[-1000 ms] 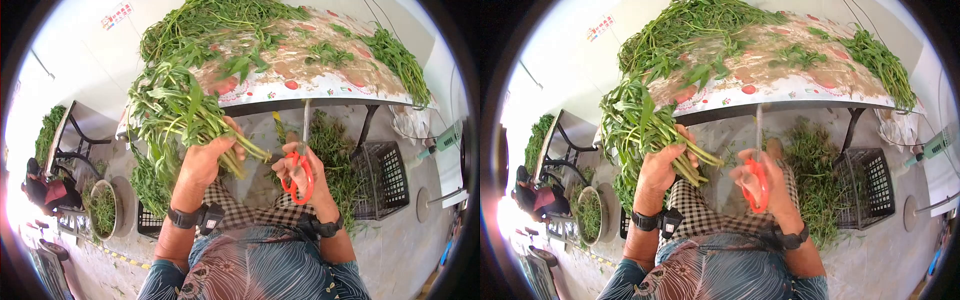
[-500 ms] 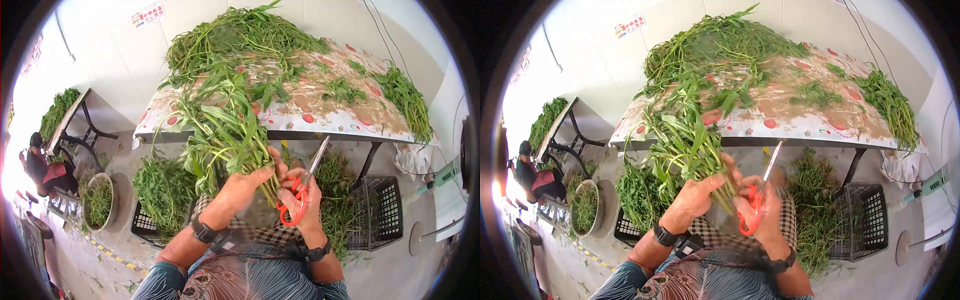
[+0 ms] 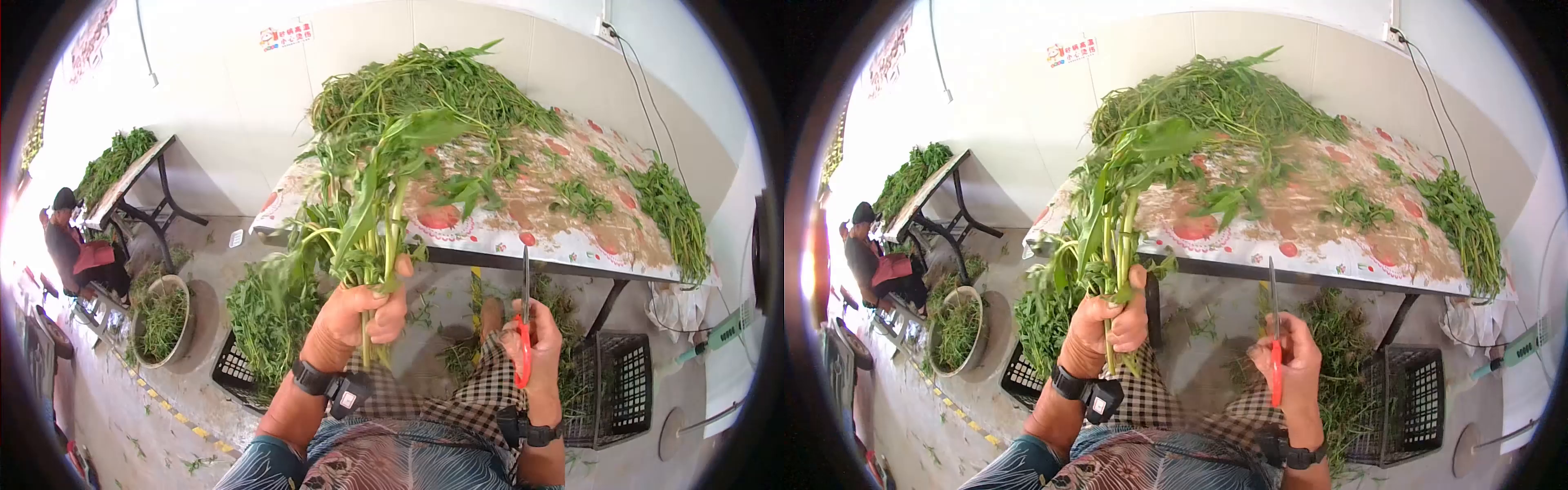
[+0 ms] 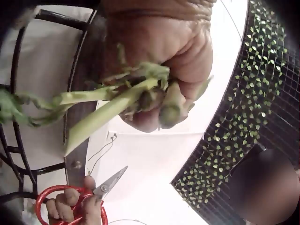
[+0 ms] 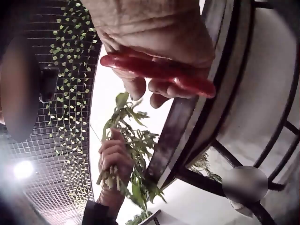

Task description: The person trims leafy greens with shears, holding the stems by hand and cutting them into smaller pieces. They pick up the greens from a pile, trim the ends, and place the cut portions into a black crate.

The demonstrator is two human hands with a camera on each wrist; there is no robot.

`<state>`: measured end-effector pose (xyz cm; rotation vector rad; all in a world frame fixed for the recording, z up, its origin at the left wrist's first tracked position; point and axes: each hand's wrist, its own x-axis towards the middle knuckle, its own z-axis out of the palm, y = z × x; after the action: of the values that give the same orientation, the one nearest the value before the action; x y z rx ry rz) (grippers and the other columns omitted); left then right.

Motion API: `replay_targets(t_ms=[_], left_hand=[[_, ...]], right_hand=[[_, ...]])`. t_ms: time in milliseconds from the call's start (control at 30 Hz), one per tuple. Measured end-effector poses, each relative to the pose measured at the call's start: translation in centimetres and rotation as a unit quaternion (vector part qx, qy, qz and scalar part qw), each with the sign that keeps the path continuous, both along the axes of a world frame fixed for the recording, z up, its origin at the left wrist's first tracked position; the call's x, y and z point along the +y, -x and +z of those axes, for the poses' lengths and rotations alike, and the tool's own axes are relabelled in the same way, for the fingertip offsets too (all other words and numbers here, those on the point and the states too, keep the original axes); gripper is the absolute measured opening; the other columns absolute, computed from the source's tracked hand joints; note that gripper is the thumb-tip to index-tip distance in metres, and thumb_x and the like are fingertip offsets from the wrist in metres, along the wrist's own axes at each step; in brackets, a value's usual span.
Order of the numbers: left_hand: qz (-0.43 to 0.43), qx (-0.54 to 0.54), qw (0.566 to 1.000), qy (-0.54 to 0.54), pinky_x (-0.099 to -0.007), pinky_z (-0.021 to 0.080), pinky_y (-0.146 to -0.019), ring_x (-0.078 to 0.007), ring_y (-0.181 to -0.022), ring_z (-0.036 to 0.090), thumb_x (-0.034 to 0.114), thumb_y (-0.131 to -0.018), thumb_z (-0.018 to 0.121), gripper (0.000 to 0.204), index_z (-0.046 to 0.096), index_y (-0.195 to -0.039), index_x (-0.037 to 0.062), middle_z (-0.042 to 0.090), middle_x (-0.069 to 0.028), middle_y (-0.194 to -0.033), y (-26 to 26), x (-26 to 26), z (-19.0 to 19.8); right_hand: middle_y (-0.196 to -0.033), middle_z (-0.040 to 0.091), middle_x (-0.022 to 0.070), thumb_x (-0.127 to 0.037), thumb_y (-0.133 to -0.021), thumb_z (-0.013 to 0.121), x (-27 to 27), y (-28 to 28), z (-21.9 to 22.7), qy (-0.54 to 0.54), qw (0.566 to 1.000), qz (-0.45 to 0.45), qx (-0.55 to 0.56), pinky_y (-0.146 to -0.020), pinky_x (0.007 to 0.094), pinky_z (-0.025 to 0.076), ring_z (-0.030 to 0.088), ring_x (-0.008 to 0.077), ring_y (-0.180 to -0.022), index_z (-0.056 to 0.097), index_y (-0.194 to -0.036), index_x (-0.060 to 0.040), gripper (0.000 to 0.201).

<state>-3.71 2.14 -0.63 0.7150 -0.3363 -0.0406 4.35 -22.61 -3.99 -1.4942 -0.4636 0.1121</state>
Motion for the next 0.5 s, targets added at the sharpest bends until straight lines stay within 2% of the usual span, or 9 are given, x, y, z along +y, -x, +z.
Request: replay_targets(t_ms=[100,233,267,333,367,400,500], left_hand=[[-0.027,0.011,0.998,0.057,-0.0279,0.035,-0.039,-0.0147,-0.042,0.040,0.011,-0.079,0.057,0.035,0.040,-0.109,0.0059,0.046,-0.0082,-0.064,0.2,0.4,-0.4],[0.052,0.065,0.997,0.001,-0.0278,0.036,-0.041,-0.0146,-0.047,0.042,0.015,-0.075,0.061,0.034,0.045,-0.104,0.0084,0.048,-0.0070,-0.069,0.6,0.3,0.3],[0.040,0.059,0.997,0.007,-0.0263,0.036,-0.042,-0.0130,-0.049,0.042,0.017,-0.073,0.062,0.035,0.047,-0.104,0.0093,0.047,-0.0044,-0.069,0.6,0.7,0.1],[0.050,0.023,0.998,-0.006,-0.0252,0.034,-0.040,-0.0103,-0.048,0.041,0.018,-0.075,0.061,0.036,0.048,-0.108,0.0137,0.044,0.0006,-0.067,0.8,1.5,0.3],[0.110,0.005,0.994,-0.026,-0.0253,0.031,-0.038,-0.0101,-0.047,0.039,0.016,-0.075,0.060,0.036,0.047,-0.109,0.0152,0.042,0.0015,-0.066,1.2,1.7,0.7],[0.072,-0.040,0.997,-0.004,-0.0256,0.030,-0.036,-0.0102,-0.046,0.037,0.013,-0.076,0.059,0.035,0.046,-0.109,0.0155,0.041,0.0010,-0.065,1.0,2.4,1.2],[0.142,-0.107,0.984,-0.023,-0.0275,0.029,-0.036,-0.0110,-0.045,0.035,0.011,-0.079,0.057,0.032,0.042,-0.108,0.0096,0.042,-0.0019,-0.067,1.2,3.0,2.4]], right_hand=[[-0.077,0.058,0.0026,-0.002,-0.071,0.070,-0.2,-0.3,1.4,0.009,0.999,0.021,0.031,-0.057,0.0180,0.043,0.052,0.0048,-0.065,0.048,-0.113,-0.0020,0.047],[-0.077,0.060,0.0042,0.000,-0.073,0.065,-0.2,-1.6,3.5,0.051,0.998,0.025,-0.020,-0.057,0.0208,0.044,0.053,0.0065,-0.064,0.046,-0.112,-0.0016,0.044],[-0.079,0.062,0.0071,-0.001,-0.073,0.064,-0.3,-1.8,4.5,0.079,0.997,0.015,0.002,-0.061,0.0246,0.046,0.056,0.0098,-0.067,0.047,-0.109,-0.0021,0.039],[-0.082,0.063,0.0097,-0.003,-0.073,0.064,-0.9,-3.1,5.4,0.169,0.982,-0.011,-0.083,-0.066,0.0261,0.046,0.058,0.0124,-0.071,0.049,-0.107,-0.0032,0.037],[-0.084,0.064,0.0110,-0.004,-0.074,0.064,-1.1,-3.8,5.7,0.215,0.968,-0.021,-0.124,-0.068,0.0269,0.046,0.059,0.0136,-0.074,0.049,-0.107,-0.0037,0.036],[-0.091,0.064,0.0136,-0.008,-0.075,0.064,-1.3,-4.4,6.0,0.229,0.965,-0.028,-0.123,-0.075,0.0289,0.046,0.062,0.0190,-0.084,0.051,-0.105,-0.0049,0.033],[-0.093,0.064,0.0154,-0.009,-0.075,0.064,-1.2,-5.0,7.3,0.246,0.956,-0.021,-0.156,-0.077,0.0303,0.047,0.063,0.0240,-0.090,0.052,-0.106,-0.0059,0.034]])
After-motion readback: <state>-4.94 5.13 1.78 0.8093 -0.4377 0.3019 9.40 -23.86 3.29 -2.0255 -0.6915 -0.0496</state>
